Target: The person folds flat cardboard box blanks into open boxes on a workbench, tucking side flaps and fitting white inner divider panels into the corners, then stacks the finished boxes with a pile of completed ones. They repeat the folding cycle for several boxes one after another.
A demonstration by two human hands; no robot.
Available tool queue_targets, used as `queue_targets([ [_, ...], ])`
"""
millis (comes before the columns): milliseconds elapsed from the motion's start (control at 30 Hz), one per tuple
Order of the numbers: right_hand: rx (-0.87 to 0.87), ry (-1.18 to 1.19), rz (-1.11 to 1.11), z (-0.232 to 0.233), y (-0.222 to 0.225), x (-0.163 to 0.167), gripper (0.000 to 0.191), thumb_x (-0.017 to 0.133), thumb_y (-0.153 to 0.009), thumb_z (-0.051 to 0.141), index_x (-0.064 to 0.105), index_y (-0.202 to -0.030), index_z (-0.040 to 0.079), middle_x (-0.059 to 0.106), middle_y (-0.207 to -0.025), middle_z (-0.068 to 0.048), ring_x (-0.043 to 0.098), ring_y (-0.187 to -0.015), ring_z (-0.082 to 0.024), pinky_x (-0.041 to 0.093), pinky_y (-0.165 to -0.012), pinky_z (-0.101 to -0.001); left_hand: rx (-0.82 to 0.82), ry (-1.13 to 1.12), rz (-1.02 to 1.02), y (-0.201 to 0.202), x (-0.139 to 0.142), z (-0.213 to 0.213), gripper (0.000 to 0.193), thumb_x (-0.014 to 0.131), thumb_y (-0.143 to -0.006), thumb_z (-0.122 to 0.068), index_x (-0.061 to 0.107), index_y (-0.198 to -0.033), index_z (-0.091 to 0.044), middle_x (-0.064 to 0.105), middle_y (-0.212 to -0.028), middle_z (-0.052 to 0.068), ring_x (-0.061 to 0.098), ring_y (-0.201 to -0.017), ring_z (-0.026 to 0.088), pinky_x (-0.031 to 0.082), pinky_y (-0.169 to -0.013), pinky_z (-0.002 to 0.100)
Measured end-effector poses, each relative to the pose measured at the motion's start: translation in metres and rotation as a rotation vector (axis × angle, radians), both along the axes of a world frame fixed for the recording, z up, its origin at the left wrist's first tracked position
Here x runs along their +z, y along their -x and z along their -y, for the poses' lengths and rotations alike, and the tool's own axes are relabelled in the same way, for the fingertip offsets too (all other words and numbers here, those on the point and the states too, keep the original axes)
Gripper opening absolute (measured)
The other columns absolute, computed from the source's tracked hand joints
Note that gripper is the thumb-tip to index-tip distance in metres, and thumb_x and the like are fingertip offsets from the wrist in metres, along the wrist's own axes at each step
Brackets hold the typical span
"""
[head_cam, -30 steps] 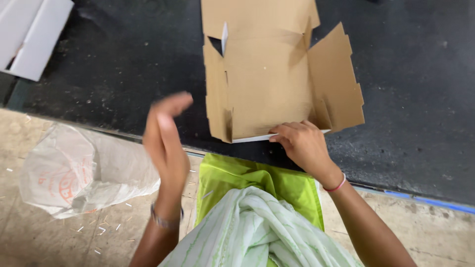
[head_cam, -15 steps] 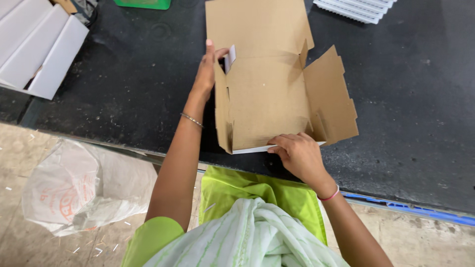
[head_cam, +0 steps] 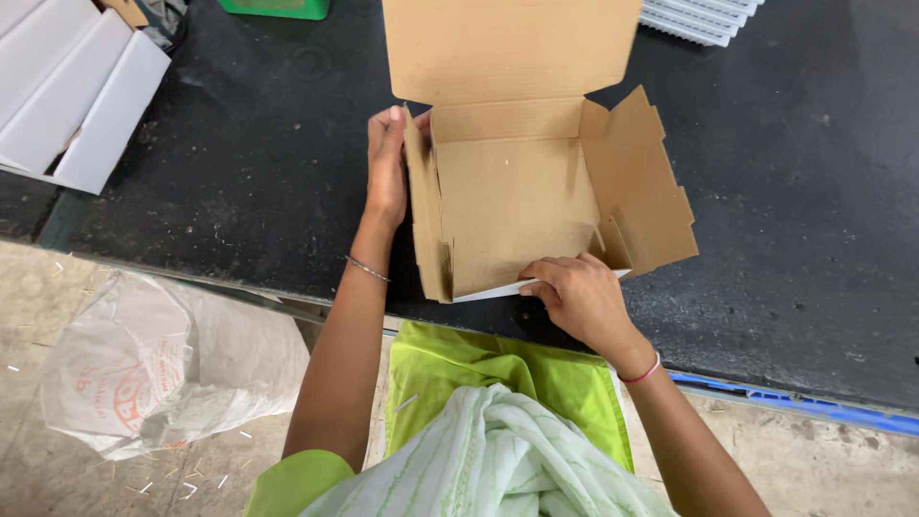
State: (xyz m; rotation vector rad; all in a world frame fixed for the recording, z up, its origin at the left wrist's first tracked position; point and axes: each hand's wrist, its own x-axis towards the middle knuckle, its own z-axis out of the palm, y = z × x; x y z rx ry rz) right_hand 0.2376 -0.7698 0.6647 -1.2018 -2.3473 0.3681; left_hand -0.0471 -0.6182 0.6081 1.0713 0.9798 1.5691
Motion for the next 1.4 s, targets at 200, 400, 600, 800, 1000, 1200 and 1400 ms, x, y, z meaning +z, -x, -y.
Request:
queue_targets([
  [200,0.062,0.030,0.158,0.001,0.010,0.021,0.033,0.071,-0.081,0.012,0.071,-0.114,0.015,0.075,-0.091,-0.008,0.068,-0.086,-0.032,0.049,-0.080,-0.0422,-0.111,-0.061,-0.196,0.019,0.011,0.025,0.101,0.053,-0.096,-0.073,0.026,-0.161,-0.001,0.058,-0.145,0.021,0.048,-0.144,0.028,0.027,-0.125,0.044],
  [400,0.281,0.101,0.338,0.002,0.039,0.044,0.082,0.060,-0.074,-0.006,0.048,-0.151,0.020,0.071,-0.110,-0.007,0.066,-0.099,-0.031,0.048,-0.087,-0.0435,-0.235,-0.099,-0.257,0.023,0.013,0.043,0.112,0.068,-0.089,-0.068,0.011,-0.160,-0.002,0.049,-0.149,0.022,0.044,-0.143,0.032,0.032,-0.121,0.047],
  [600,0.331,0.114,0.296,-0.002,0.038,0.038,0.063,0.060,-0.075,-0.004,0.059,-0.136,0.013,0.069,-0.110,-0.010,0.065,-0.091,-0.035,0.050,-0.083,-0.0453,-0.097,0.017,-0.344,0.003,0.006,0.041,0.090,0.081,-0.086,-0.050,0.036,-0.143,0.002,0.052,-0.145,0.022,0.046,-0.142,0.033,0.036,-0.120,0.048],
  [800,0.147,0.030,0.205,0.007,0.024,0.015,0.010,0.068,-0.077,0.005,0.069,-0.087,0.007,0.069,-0.087,-0.008,0.067,-0.085,-0.032,0.051,-0.076,-0.0448,0.023,0.006,-0.264,-0.023,0.009,0.039,0.095,0.091,-0.073,-0.021,0.029,-0.142,-0.001,0.053,-0.132,0.019,0.054,-0.128,0.031,0.052,-0.106,0.045],
  [1000,0.034,-0.031,0.111,0.021,0.022,0.009,0.004,0.071,-0.080,0.009,0.070,-0.083,0.009,0.069,-0.083,-0.006,0.065,-0.079,-0.031,0.051,-0.074,-0.0429,0.160,0.019,-0.216,-0.039,0.005,0.037,0.099,0.071,-0.068,0.006,0.021,-0.152,-0.004,0.052,-0.128,0.018,0.057,-0.120,0.030,0.054,-0.100,0.042],
  [1200,0.026,-0.105,0.010,0.031,0.032,0.030,0.028,0.077,-0.078,0.028,0.072,-0.094,0.006,0.069,-0.085,-0.009,0.067,-0.082,-0.031,0.050,-0.075,-0.0439,0.482,-0.020,-0.526,-0.053,-0.012,0.038,0.078,0.061,-0.072,0.012,0.036,-0.145,0.002,0.053,-0.132,0.023,0.052,-0.125,0.039,0.042,-0.110,0.045],
  [1400,-0.154,-0.044,0.066,0.027,0.066,0.028,0.033,0.075,-0.083,0.024,0.068,-0.106,0.002,0.069,-0.095,-0.015,0.067,-0.090,-0.036,0.053,-0.073,-0.0475,0.663,-0.006,-0.556,-0.071,-0.025,0.051,0.063,0.066,-0.077,0.007,0.042,-0.135,0.004,0.049,-0.130,0.025,0.049,-0.124,0.041,0.040,-0.112,0.047],
])
